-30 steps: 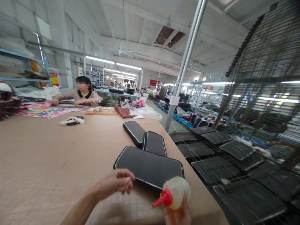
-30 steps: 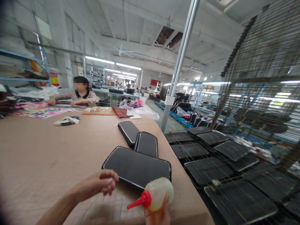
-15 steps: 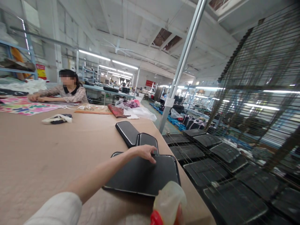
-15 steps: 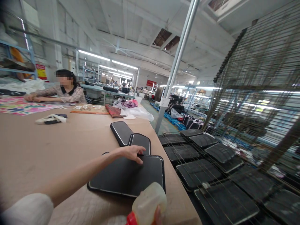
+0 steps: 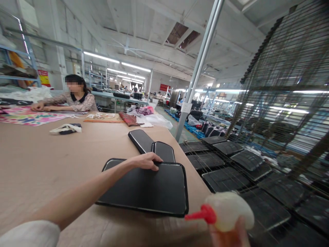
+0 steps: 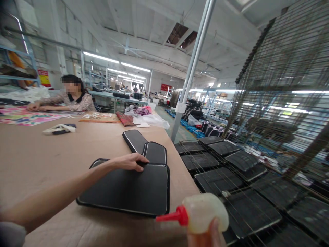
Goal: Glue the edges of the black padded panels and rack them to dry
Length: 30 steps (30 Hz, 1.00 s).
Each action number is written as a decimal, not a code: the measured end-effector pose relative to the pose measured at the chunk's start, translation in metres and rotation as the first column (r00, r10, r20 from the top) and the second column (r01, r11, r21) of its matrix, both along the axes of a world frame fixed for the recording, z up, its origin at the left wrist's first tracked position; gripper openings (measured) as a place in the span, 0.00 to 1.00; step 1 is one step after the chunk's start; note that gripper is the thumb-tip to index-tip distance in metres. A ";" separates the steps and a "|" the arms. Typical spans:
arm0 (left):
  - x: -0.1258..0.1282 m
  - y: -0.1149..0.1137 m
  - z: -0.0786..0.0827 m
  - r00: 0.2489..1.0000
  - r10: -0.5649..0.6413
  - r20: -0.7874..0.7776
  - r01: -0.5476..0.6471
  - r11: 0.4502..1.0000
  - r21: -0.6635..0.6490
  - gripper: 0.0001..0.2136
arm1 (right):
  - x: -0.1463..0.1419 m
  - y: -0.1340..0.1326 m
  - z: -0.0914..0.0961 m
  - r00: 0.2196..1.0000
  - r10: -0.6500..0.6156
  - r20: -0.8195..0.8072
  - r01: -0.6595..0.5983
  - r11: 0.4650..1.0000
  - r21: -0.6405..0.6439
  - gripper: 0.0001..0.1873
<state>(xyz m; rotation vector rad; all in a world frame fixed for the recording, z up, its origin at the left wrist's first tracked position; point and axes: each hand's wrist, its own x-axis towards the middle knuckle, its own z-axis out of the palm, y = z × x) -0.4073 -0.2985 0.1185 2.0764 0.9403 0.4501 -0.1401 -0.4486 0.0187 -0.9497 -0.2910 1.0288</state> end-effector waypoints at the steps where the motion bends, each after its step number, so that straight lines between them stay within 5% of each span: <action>1: -0.004 -0.006 0.003 1.000 -0.017 -0.020 0.016 1.000 -0.026 0.16 | 0.006 0.002 0.013 1.000 -0.002 -0.004 0.002 1.000 0.011 0.28; 3: -0.012 -0.017 0.008 0.997 -0.061 -0.052 0.057 0.995 -0.080 0.16 | 0.010 0.006 0.039 0.984 -0.170 0.050 0.161 0.976 0.149 0.29; 8: -0.024 -0.037 0.020 0.985 -0.155 -0.079 0.141 0.978 -0.152 0.15 | -0.001 0.014 0.073 0.940 -0.234 0.247 0.136 0.925 0.356 0.29; 19: -0.044 -0.056 0.022 0.996 -0.090 0.028 0.095 0.935 -0.341 0.15 | -0.014 0.006 0.066 0.926 -0.156 0.343 0.040 0.946 0.323 0.27; 30: -0.054 -0.054 0.014 0.986 -0.158 0.056 0.166 0.882 -0.442 0.14 | -0.011 -0.005 0.054 0.881 -0.084 0.465 -0.004 0.982 0.186 0.31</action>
